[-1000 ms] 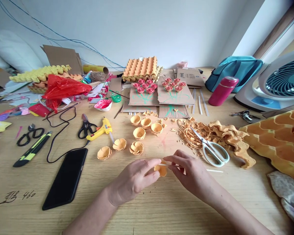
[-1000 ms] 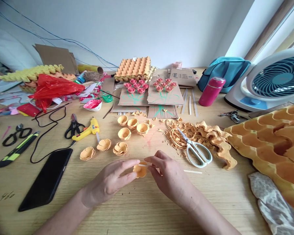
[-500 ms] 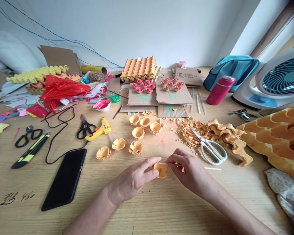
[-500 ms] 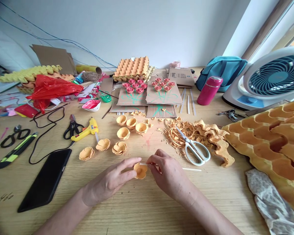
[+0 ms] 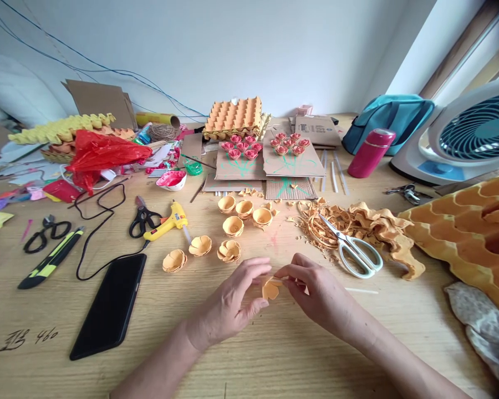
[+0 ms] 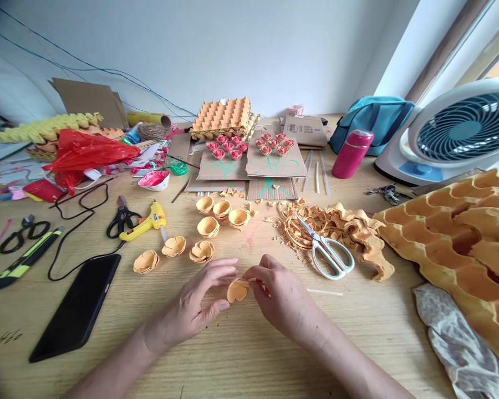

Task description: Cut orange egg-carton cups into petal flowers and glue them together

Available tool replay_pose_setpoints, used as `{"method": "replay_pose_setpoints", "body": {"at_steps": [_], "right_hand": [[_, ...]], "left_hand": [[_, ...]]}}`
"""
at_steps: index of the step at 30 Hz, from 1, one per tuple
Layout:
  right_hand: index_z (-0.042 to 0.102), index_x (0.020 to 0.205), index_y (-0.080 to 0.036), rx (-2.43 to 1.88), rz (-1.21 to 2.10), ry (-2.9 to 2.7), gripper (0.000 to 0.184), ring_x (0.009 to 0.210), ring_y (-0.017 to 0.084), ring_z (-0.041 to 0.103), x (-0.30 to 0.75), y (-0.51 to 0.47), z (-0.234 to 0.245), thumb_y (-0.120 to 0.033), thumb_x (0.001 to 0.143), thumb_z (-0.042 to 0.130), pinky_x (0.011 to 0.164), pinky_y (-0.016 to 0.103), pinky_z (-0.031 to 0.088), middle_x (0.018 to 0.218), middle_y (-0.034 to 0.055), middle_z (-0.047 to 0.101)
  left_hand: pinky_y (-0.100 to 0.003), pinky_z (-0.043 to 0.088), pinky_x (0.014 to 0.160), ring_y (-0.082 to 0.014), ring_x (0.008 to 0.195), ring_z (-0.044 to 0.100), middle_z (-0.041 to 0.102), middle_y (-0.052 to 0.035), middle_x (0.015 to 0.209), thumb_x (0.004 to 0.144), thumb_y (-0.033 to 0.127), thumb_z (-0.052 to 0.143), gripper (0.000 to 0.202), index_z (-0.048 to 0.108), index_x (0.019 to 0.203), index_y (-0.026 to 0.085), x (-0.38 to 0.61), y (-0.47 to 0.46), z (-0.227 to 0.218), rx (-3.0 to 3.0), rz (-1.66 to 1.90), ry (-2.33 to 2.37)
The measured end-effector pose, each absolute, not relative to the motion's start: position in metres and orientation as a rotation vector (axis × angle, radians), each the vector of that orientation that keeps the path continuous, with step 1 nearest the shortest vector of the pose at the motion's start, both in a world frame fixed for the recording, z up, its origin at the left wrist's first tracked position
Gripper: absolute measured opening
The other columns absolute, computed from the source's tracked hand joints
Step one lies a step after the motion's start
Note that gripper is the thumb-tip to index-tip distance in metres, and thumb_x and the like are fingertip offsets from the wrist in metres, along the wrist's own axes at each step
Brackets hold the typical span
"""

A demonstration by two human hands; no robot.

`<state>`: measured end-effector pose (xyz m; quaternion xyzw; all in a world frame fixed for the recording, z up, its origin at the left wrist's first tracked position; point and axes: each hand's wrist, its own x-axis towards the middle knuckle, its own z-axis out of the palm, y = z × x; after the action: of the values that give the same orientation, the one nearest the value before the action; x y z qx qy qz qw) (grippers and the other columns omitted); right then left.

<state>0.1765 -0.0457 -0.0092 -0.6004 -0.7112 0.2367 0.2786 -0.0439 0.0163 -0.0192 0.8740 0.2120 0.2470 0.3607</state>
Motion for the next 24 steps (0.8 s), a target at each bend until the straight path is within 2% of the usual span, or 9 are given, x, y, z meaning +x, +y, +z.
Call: {"method": "replay_pose_setpoints", "body": {"at_steps": [2,8,16,24], "right_hand": [[0.073,0.100,-0.023,-1.591,0.614,-1.897,0.028,0.062,0.011,0.057,0.176,-0.045,-0.008,-0.007,0.090,0.053,0.060,0.023,0.044,0.082,0.0003,0.056],[0.071,0.111,-0.025,-1.584,0.646,-1.898,0.033,0.065,0.012,0.057,0.172,-0.046,-0.008,-0.007,0.091,0.052,0.062,0.024,0.043,0.084,0.0003,0.057],[0.069,0.116,-0.024,-1.638,0.630,-1.920,0.037,0.069,0.013,0.059,0.169,-0.047,-0.004,-0.004,0.091,0.051,0.065,0.025,0.044,0.089,0.0017,0.056],[0.069,0.115,-0.025,-1.615,0.621,-1.907,0.038,0.072,0.013,0.059,0.168,-0.049,-0.005,-0.003,0.091,0.050,0.064,0.024,0.044,0.088,0.0016,0.057]], "left_hand": [[-0.039,0.059,0.097,-0.0270,0.127,0.058,0.052,-0.0162,0.144,0.090,0.018,0.064,0.064,0.035,0.146,0.026,-0.040,0.012,-0.021,2.065,0.616,0.602],[-0.034,0.057,0.096,-0.0225,0.113,0.066,0.067,-0.0112,0.125,0.091,0.019,0.058,0.038,0.053,0.129,0.021,-0.029,0.010,-0.025,1.720,0.613,0.662],[-0.036,0.057,0.095,-0.0230,0.111,0.067,0.069,-0.0111,0.120,0.091,0.029,0.061,0.035,0.057,0.124,0.019,-0.029,0.014,-0.025,1.565,0.595,0.684],[-0.035,0.056,0.095,-0.0235,0.112,0.066,0.068,-0.0120,0.122,0.091,0.024,0.060,0.034,0.057,0.125,0.019,-0.030,0.011,-0.025,1.594,0.638,0.646]]}}
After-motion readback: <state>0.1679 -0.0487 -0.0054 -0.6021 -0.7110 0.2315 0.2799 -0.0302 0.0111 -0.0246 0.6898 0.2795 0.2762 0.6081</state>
